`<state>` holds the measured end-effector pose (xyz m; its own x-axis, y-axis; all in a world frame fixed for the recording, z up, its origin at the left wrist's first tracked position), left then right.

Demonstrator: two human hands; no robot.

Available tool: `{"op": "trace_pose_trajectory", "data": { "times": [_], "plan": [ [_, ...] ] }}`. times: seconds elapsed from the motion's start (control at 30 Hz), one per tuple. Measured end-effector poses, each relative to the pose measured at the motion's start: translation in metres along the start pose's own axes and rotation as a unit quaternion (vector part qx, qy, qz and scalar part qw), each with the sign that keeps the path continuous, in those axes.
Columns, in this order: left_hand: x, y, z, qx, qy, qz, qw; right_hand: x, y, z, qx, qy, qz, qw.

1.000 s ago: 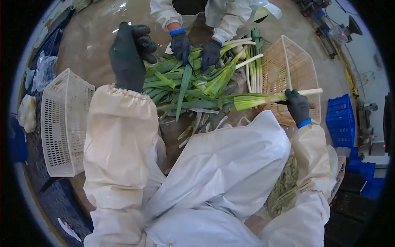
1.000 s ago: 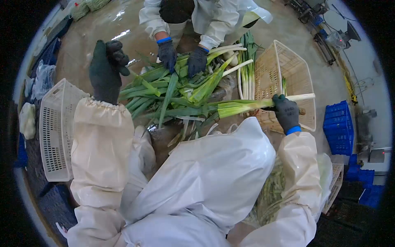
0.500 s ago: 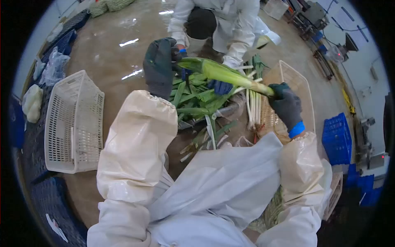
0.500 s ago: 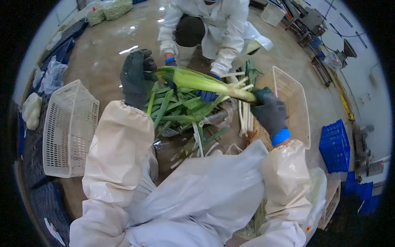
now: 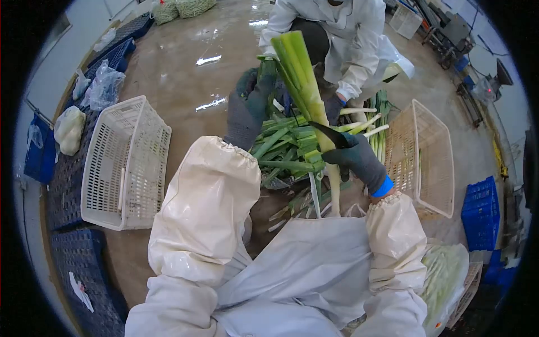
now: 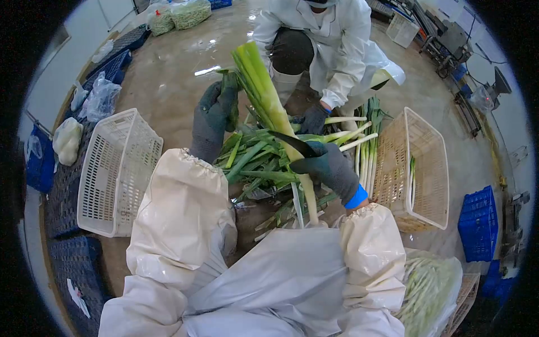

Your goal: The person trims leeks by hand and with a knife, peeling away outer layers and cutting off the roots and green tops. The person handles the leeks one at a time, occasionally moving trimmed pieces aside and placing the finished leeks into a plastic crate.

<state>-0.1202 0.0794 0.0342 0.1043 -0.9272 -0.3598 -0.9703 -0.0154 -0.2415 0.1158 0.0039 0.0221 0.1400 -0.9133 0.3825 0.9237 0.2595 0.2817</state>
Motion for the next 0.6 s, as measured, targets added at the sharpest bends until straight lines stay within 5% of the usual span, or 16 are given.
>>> {"op": "trace_pose_trajectory", "data": {
  "times": [0.1, 0.23, 0.37, 0.6],
  "plan": [
    [0.001, -0.003, 0.009, -0.072, 0.027, 0.017, 0.997, -0.006, -0.001, -0.010, -0.041, 0.064, -0.032, 0.997],
    [0.012, -0.014, 0.025, -0.196, 0.011, 0.097, 0.976, 0.007, 0.006, 0.004, -0.093, 0.011, -0.052, 0.994],
    [0.045, -0.039, 0.036, -0.235, 0.118, 0.219, 0.940, 0.011, 0.010, 0.009, -0.121, 0.030, -0.074, 0.989],
    [0.041, -0.032, 0.053, -0.331, 0.040, 0.279, 0.900, 0.002, 0.006, -0.003, -0.032, 0.074, -0.135, 0.988]
  ]
}}
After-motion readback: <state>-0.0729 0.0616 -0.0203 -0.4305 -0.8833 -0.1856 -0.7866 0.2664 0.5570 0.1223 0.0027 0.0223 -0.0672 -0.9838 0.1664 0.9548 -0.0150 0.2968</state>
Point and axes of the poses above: each hand's wrist, its own x-axis away from the middle knuckle, its own y-axis out of the back of the hand, z = x × y, the point moved 3 cm from there along -x, towards the middle knuckle, and after that the axes turned 7 degrees about -y, right-handed, at the moved point
